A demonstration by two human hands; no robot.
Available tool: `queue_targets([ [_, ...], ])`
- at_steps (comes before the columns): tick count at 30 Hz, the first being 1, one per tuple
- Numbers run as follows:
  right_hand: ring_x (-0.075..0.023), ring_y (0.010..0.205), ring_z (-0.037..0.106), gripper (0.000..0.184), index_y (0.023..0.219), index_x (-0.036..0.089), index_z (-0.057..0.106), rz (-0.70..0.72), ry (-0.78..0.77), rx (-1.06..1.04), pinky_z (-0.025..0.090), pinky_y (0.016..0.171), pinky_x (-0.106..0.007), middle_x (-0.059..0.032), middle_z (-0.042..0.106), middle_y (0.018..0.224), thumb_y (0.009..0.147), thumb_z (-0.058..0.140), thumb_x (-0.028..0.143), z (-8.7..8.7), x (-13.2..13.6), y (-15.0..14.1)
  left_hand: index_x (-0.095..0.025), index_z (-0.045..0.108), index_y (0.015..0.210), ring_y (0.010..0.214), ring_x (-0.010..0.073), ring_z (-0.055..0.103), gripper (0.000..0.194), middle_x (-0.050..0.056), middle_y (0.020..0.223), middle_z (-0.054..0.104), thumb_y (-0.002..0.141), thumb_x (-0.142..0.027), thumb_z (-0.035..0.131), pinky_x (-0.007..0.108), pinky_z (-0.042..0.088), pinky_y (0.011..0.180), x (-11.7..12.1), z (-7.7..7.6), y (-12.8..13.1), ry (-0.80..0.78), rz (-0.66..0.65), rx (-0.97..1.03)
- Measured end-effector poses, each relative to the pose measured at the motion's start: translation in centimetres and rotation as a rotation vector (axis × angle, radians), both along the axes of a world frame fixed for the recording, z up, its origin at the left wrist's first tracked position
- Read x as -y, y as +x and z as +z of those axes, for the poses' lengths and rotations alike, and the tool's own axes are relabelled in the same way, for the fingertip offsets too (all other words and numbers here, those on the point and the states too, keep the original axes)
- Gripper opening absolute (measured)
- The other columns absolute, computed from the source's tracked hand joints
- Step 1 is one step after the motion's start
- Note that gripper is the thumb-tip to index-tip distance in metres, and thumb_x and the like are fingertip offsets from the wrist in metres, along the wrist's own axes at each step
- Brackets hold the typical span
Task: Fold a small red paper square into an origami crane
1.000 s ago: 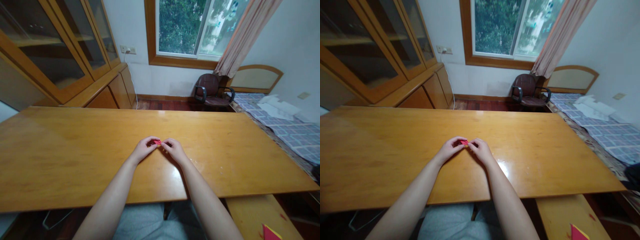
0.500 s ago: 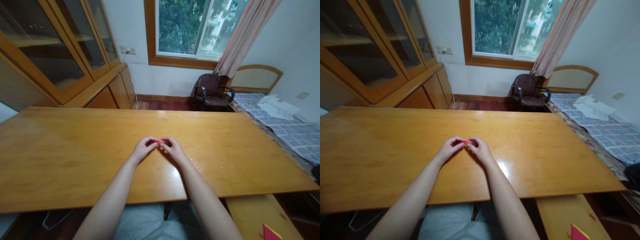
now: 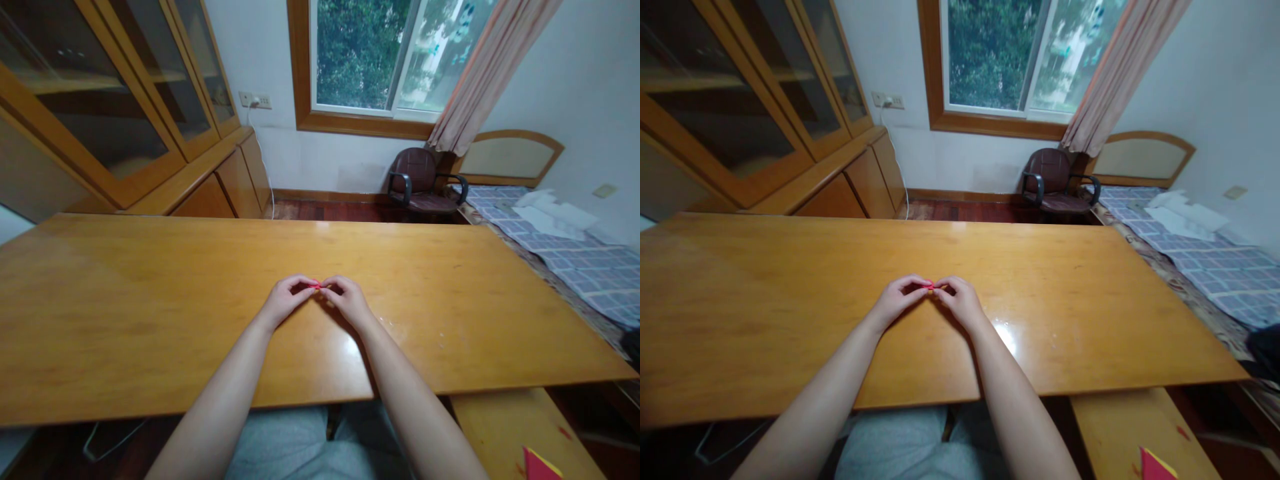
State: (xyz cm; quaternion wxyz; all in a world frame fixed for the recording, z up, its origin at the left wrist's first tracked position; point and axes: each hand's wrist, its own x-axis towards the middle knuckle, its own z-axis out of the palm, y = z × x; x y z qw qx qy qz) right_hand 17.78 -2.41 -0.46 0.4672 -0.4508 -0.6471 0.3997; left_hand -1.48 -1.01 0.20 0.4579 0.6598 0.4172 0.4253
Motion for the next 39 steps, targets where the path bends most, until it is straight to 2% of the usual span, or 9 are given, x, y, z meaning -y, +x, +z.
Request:
queue_targets([
  [12,-0.0134,0.063,0.062,0.009,0.086,0.018,0.07,-0.004,0.018,-0.034,0.049,0.062,-0.025,-0.0017,0.067,0.077,0.081,0.071,0.026,0.1,-0.1,0.0,-0.017,0.074,0.091,0.091,0.0216,0.067,0.022,0.008,0.095,0.074,0.08,-0.036,0.07,0.034,0.052,0.086,0.0,-0.1,0.0,0.01,0.003,-0.028],
  [22,-0.0168,0.077,0.062,0.005,0.081,0.02,0.071,-0.023,0.132,0.075,0.048,0.072,-0.028,-0.0036,0.067,0.081,0.083,0.068,0.023,0.8,0.1,0.1,-0.017,0.071,0.088,0.093,0.0215,0.068,0.02,0.008,0.097,0.074,0.079,-0.035,0.07,0.035,0.052,0.09,0.0,-0.5,0.0,-0.05,-0.001,0.021],
  [31,-0.0156,0.072,0.06,0.005,0.081,0.019,0.069,-0.042,0.134,0.082,0.046,0.068,-0.027,-0.0023,0.066,0.08,0.085,0.066,0.022,0.9,0.2,0.1,-0.017,0.067,0.089,0.093,0.0204,0.067,0.021,0.007,0.097,0.072,0.08,-0.036,0.069,0.034,0.051,0.087,0.0,-0.4,0.2,-0.022,0.0,0.032],
  [36,-0.0153,0.072,0.059,0.005,0.082,0.019,0.068,-0.038,0.149,0.088,0.046,0.069,-0.026,-0.0019,0.064,0.079,0.085,0.066,0.021,0.8,0.2,0.0,-0.018,0.065,0.1,0.088,0.0191,0.066,0.03,0.006,0.096,0.071,0.078,-0.036,0.072,0.032,0.052,0.082,-0.1,-0.7,0.2,-0.018,0.025,0.027],
  [39,-0.0157,0.074,0.06,0.004,0.083,0.02,0.069,-0.036,0.164,0.098,0.046,0.07,-0.027,-0.0023,0.065,0.081,0.085,0.066,0.022,0.8,0.3,0.0,-0.018,0.068,0.097,0.09,0.0197,0.066,0.026,0.007,0.097,0.072,0.08,-0.036,0.07,0.033,0.052,0.084,0.0,-0.6,0.2,-0.008,0.005,-0.015],
])
